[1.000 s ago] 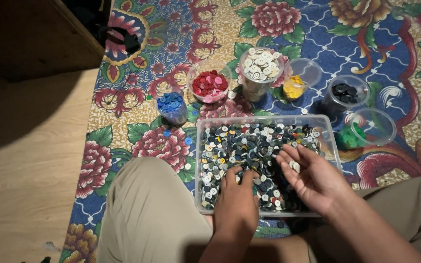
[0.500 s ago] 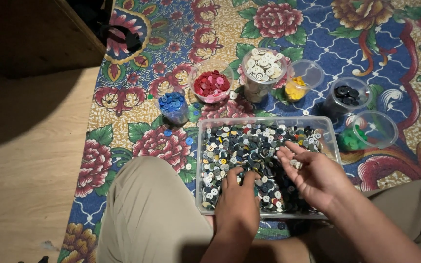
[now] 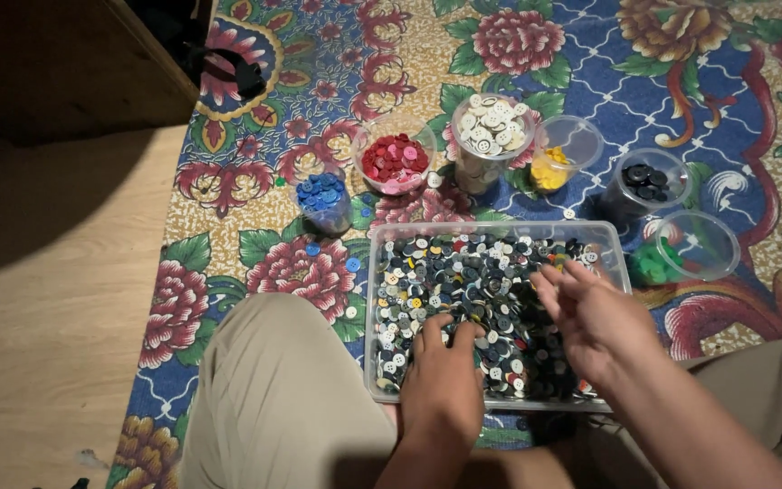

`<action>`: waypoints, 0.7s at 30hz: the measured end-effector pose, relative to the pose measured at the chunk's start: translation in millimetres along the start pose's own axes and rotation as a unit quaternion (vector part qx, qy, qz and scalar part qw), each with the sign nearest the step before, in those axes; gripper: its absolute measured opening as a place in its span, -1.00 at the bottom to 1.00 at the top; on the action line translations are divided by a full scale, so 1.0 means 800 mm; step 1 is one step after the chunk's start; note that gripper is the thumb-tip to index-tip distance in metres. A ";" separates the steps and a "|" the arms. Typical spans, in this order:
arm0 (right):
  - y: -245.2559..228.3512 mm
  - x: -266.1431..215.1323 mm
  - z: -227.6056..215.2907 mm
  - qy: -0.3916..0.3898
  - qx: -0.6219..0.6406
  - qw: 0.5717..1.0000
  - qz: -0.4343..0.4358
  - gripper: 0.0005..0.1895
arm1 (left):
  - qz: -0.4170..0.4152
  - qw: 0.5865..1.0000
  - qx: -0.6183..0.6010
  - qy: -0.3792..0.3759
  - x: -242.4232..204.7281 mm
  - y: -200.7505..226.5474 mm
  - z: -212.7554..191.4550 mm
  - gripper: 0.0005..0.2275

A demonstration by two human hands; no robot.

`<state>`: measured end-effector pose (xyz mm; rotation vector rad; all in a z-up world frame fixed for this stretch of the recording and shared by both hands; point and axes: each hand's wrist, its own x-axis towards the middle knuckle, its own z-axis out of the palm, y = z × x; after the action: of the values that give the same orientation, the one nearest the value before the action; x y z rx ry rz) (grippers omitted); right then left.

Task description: Sorting a large variety of buttons from a main container into several smaller containers based on their characteristics.

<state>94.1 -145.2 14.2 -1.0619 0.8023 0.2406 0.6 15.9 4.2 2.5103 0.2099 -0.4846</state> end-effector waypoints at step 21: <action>-0.118 -0.005 0.102 -0.180 0.006 0.981 -0.070 -0.43 | -0.034 0.999 -0.025 -0.026 0.009 0.006 -0.016 -0.55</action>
<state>180.4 -121.6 100.9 -1.0208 0.4016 0.2975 12.2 19.8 13.8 2.4454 0.2833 -0.5648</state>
